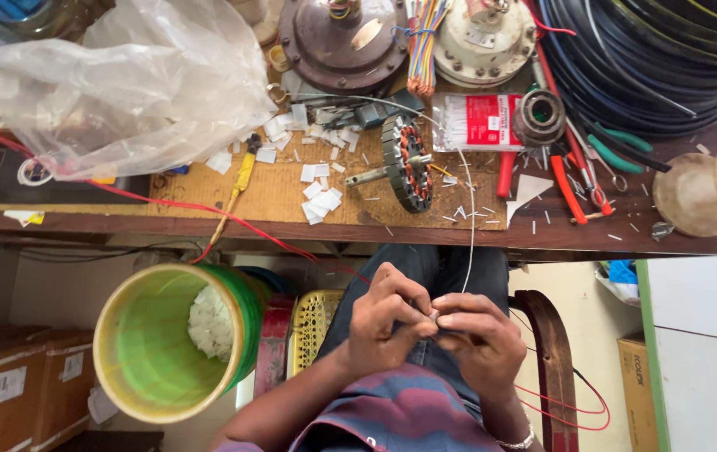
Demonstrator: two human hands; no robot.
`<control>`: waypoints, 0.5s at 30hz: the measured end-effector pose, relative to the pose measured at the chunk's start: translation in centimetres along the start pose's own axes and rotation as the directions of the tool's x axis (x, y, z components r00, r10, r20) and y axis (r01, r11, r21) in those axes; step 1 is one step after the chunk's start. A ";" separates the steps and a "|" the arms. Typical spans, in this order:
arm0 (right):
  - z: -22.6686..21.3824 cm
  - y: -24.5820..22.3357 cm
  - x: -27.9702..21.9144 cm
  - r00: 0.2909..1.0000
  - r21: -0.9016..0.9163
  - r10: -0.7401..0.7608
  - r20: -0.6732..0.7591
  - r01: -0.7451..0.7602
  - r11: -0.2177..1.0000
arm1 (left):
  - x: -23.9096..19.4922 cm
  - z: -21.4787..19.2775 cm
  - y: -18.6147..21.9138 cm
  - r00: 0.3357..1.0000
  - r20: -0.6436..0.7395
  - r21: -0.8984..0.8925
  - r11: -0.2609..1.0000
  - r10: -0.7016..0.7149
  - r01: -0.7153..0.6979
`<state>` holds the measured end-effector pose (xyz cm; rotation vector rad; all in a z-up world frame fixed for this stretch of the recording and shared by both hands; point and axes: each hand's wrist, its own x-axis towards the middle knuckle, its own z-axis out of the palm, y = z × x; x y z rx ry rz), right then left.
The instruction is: The person cuts small white insulating pieces from a roll using scissors and places them onto the slots of a motor stator. They repeatedly trim the pieces and insert them into the stator windings.
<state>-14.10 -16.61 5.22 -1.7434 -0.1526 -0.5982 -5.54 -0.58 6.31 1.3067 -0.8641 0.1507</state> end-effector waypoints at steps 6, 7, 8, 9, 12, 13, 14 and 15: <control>0.3 -0.6 1.0 0.988 -0.251 -0.127 -0.082 0.103 0.963 | -1.1 2.2 -0.4 0.963 -0.124 -0.221 0.953 -0.238 0.207; 0.2 -0.6 0.7 0.989 -0.279 -0.118 -0.091 0.089 0.956 | -1.3 2.3 -0.6 0.954 -0.130 -0.224 0.946 -0.269 0.236; 0.1 -0.6 0.4 0.990 -0.312 -0.098 -0.098 0.063 0.948 | -1.6 2.5 -0.7 0.955 -0.117 -0.246 0.940 -0.273 0.238; -0.2 -0.6 0.1 0.991 -0.346 -0.079 -0.104 0.039 0.938 | -1.7 2.6 -1.0 0.956 -0.104 -0.269 0.933 -0.275 0.240; -0.8 0.1 0.4 0.990 -0.478 -0.049 -0.130 -0.019 0.878 | -1.8 3.0 -2.3 0.948 -0.095 -0.123 0.948 -0.304 0.292; -0.9 0.3 0.9 0.985 -0.385 0.037 -0.171 -0.101 0.917 | -1.7 2.9 -2.5 0.944 -0.138 -0.029 0.954 -0.300 0.299; -1.0 0.8 1.9 0.971 -0.288 0.112 -0.210 -0.171 0.942 | -1.0 2.7 -3.0 0.944 -0.174 0.068 0.953 -0.281 0.296; -1.3 1.2 3.2 0.977 -0.293 0.093 -0.194 -0.148 0.944 | -0.5 2.6 -3.4 0.938 -0.252 0.172 0.943 -0.238 0.285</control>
